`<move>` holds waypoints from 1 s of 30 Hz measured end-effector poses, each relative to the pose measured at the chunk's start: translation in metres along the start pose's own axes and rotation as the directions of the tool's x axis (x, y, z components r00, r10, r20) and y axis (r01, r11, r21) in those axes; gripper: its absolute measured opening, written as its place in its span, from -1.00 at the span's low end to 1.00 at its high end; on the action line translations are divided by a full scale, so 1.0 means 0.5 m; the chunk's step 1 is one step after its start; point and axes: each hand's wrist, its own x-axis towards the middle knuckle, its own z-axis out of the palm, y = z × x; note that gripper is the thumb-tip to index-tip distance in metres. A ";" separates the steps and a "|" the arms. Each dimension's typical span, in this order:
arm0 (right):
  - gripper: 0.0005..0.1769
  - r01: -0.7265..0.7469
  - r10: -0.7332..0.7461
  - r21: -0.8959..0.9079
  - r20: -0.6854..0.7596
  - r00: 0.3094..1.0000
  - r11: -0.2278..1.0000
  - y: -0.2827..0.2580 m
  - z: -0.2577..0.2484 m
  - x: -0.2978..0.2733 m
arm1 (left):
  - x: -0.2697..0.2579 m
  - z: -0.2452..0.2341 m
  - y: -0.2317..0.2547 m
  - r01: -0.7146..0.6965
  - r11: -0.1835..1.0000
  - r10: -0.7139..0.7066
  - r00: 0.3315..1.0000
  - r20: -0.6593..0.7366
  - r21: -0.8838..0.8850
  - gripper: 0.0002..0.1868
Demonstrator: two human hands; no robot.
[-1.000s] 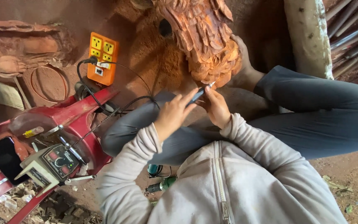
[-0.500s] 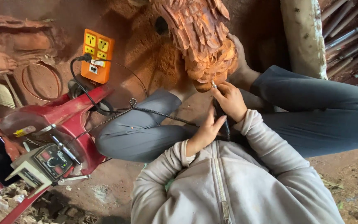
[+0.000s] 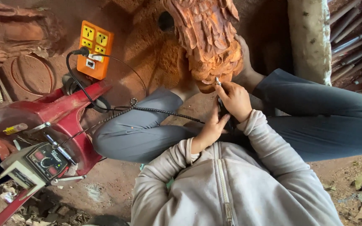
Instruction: Using a handheld rotary tool to carve fine details and textures into a wooden statue.
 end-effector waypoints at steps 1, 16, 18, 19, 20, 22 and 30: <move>-0.52 0.000 0.000 -0.003 0.003 1.000 1.000 0.001 0.002 -0.001 | -0.001 0.002 0.004 0.000 1.000 0.000 1.000 -0.001 -0.004 -0.22; -0.59 -0.128 0.117 0.284 0.055 0.992 0.950 0.033 0.052 -0.023 | -0.050 -0.046 0.022 -0.228 0.943 0.235 0.972 0.000 0.242 -0.28; -0.61 -0.271 0.236 0.545 0.134 0.962 0.793 0.028 0.061 -0.029 | -0.047 -0.096 0.008 0.004 0.943 0.012 0.999 -0.046 0.331 -0.39; -0.61 -0.272 0.239 0.549 0.132 0.962 0.790 0.020 0.071 -0.029 | -0.046 -0.111 0.019 0.006 0.942 0.009 0.999 -0.044 0.336 -0.39; -0.62 -0.319 0.277 0.620 0.166 0.946 0.717 0.011 0.079 -0.027 | -0.043 -0.126 0.031 0.012 0.937 0.004 0.999 -0.045 0.350 -0.40; -0.63 -0.361 0.312 0.688 0.201 0.928 0.630 -0.007 0.087 -0.025 | -0.047 -0.144 0.077 0.020 0.929 -0.004 0.999 -0.044 0.369 -0.41; -0.61 -0.522 0.288 0.852 0.490 0.823 0.044 -0.022 0.099 -0.018 | -0.041 -0.184 0.225 0.159 0.618 -0.224 0.974 -0.022 0.770 -0.39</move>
